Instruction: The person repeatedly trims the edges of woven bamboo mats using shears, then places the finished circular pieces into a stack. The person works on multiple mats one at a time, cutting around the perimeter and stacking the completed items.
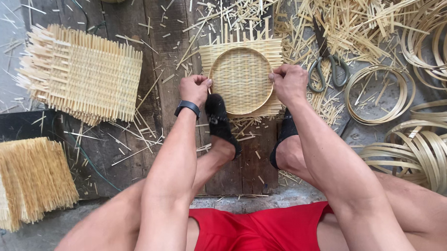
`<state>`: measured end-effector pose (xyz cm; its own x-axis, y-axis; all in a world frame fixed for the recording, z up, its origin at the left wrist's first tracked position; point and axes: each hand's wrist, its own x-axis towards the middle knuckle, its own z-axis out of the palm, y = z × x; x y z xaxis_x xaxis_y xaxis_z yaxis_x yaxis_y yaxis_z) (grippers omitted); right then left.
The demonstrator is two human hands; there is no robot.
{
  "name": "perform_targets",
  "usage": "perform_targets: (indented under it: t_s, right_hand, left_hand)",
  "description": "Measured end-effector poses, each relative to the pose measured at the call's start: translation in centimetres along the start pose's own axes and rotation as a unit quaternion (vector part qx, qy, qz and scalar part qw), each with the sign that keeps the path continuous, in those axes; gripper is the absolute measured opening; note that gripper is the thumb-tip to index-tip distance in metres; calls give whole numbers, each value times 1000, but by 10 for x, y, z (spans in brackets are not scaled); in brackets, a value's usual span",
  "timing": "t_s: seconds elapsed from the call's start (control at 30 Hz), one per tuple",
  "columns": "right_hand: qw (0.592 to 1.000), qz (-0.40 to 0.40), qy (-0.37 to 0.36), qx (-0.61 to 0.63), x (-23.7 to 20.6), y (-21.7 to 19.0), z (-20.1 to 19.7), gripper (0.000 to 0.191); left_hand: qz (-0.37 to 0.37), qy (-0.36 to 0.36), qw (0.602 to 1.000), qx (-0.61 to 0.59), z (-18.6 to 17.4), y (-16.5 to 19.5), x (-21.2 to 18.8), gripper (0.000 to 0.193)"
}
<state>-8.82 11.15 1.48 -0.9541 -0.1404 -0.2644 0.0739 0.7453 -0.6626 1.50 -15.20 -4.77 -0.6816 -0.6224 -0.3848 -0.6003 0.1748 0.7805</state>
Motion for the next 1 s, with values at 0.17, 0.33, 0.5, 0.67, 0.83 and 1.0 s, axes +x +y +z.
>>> perform_targets:
  t_s: [0.17,0.33,0.5,0.67,0.83,1.0]
  right_hand:
    - [999,34,-14,21,3,5,-2,19]
    - [997,66,-32,38,5,2,-8,19]
    - [987,123,-65,86,9,6,-9,19]
    - [996,64,-60,13,19,9,-8,22]
    - [988,57,-128,-68,27,-24,-31,28]
    - [916,-221,-199,-269,-23,-72,-5,107]
  left_hand:
    - [-25,-44,996,-69,0,-10,3,15]
    - [45,0,999,1,0,-6,0,18]
    - [28,10,1000,1,1,-2,0,16]
    - [-9,-24,998,-60,-4,0,-2,15]
    - [-68,-88,994,-7,-20,30,-6,17]
    - [282,-44,934,215,0,70,21,31]
